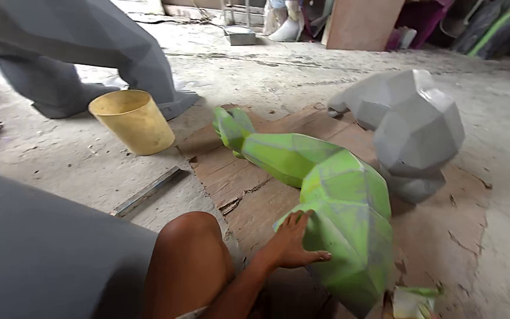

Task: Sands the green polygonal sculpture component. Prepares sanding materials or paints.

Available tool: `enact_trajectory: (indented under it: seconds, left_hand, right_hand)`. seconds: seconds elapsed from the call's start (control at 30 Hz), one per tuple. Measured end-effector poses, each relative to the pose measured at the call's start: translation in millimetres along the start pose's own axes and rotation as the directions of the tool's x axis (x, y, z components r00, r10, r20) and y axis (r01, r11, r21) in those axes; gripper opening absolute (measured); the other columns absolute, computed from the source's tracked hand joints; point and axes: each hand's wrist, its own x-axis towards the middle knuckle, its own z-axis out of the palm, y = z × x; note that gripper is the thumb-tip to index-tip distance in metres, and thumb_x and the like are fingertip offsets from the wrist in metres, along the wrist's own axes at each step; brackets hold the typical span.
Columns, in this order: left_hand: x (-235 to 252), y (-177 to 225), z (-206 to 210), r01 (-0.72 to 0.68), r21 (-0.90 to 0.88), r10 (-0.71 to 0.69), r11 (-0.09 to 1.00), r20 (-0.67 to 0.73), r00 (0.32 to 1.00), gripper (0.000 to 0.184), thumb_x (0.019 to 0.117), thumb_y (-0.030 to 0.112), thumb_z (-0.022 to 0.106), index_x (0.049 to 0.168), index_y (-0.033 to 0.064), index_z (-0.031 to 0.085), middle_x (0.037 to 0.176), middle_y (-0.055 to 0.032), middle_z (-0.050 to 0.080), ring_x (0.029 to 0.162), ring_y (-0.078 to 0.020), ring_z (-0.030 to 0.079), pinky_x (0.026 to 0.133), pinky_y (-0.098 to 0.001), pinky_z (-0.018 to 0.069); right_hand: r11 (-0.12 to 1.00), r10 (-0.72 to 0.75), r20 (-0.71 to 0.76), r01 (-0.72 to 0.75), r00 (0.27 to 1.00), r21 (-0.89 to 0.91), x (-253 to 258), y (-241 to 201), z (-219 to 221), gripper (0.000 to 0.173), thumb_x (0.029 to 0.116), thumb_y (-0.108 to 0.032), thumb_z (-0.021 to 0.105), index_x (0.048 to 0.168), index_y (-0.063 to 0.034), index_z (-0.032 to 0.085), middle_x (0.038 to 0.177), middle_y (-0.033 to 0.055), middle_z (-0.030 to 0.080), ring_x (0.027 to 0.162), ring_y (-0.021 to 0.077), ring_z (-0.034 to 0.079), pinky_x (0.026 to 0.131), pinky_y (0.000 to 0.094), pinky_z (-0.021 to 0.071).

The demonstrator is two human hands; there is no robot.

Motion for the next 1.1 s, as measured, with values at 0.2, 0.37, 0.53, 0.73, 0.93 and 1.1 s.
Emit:
enact_trajectory:
  seconds: [0.2, 0.37, 0.53, 0.73, 0.93, 1.1]
  left_hand:
    - [1, -30, 17, -0.046, 0.156, 0.079, 0.987, -0.212, 0.974, 0.127, 0.0647, 0.095, 0.061, 0.158, 0.0116, 0.037, 0.156, -0.0135, 0.044, 0.145, -0.0288, 0.041, 0.120, -0.0531, 0.0345]
    - [20, -24, 41, -0.042, 0.296, 0.158, 0.954, -0.378, 0.912, 0.111, 0.0779, 0.093, 0.046, 0.157, 0.0150, 0.041, 0.152, -0.0050, 0.052, 0.137, -0.0211, 0.052, 0.111, -0.0489, 0.0451]
    - [32, -12, 61, 0.047, 0.383, 0.163, 0.923, -0.497, 0.852, 0.107, 0.0775, 0.093, 0.042, 0.154, 0.0187, 0.045, 0.144, -0.0056, 0.059, 0.118, -0.0272, 0.066, 0.087, -0.0541, 0.0567]
    - [53, 16, 86, 0.065, 0.458, 0.201, 0.886, -0.508, 0.838, 0.109, 0.0807, 0.091, 0.035, 0.159, 0.0152, 0.038, 0.153, -0.0105, 0.052, 0.127, -0.0318, 0.061, 0.094, -0.0559, 0.0533]
    - [46, 2, 60, -0.077, 0.409, 0.235, 0.909, -0.352, 0.906, 0.108, 0.0838, 0.087, 0.043, 0.161, 0.0132, 0.032, 0.155, -0.0121, 0.048, 0.133, -0.0282, 0.057, 0.102, -0.0528, 0.0518]
    - [29, -3, 44, -0.049, 0.350, 0.173, 0.936, -0.334, 0.927, 0.106, 0.0865, 0.085, 0.041, 0.159, 0.0073, 0.035, 0.152, -0.0178, 0.049, 0.136, -0.0309, 0.052, 0.109, -0.0541, 0.0461]
  right_hand:
    - [0.988, -0.123, -0.067, 0.116, 0.990, -0.100, -2, 33, 5, 0.042, 0.1057, -0.041, 0.031, 0.127, -0.0116, 0.053, 0.107, 0.0018, 0.065, 0.099, 0.0117, 0.066, 0.086, 0.0389, 0.0578]
    - [0.969, -0.213, -0.138, 0.191, 0.967, -0.159, 8, 41, 23, 0.041, 0.1051, -0.032, 0.032, 0.125, -0.0052, 0.055, 0.110, 0.0079, 0.064, 0.102, 0.0154, 0.065, 0.089, 0.0404, 0.0565]
    - [0.959, -0.251, -0.230, 0.210, 0.940, -0.189, 29, 34, 33, 0.041, 0.1034, -0.032, 0.035, 0.116, -0.0007, 0.059, 0.106, 0.0115, 0.063, 0.100, 0.0184, 0.063, 0.089, 0.0414, 0.0547]
    - [0.988, -0.151, -0.177, 0.151, 0.972, -0.015, 81, 12, 29, 0.040, 0.1057, -0.031, 0.034, 0.126, -0.0052, 0.058, 0.112, 0.0111, 0.065, 0.104, 0.0191, 0.065, 0.090, 0.0434, 0.0559]
    - [0.994, -0.051, -0.097, 0.061, 0.994, 0.096, 64, 16, 23, 0.036, 0.1036, -0.027, 0.033, 0.118, -0.0055, 0.059, 0.099, 0.0068, 0.067, 0.092, 0.0147, 0.068, 0.081, 0.0379, 0.0594]
    - [0.978, 0.105, -0.072, -0.090, 0.992, 0.187, 22, 18, 17, 0.036, 0.1026, -0.028, 0.032, 0.116, -0.0073, 0.058, 0.095, 0.0045, 0.069, 0.088, 0.0129, 0.070, 0.078, 0.0353, 0.0606]
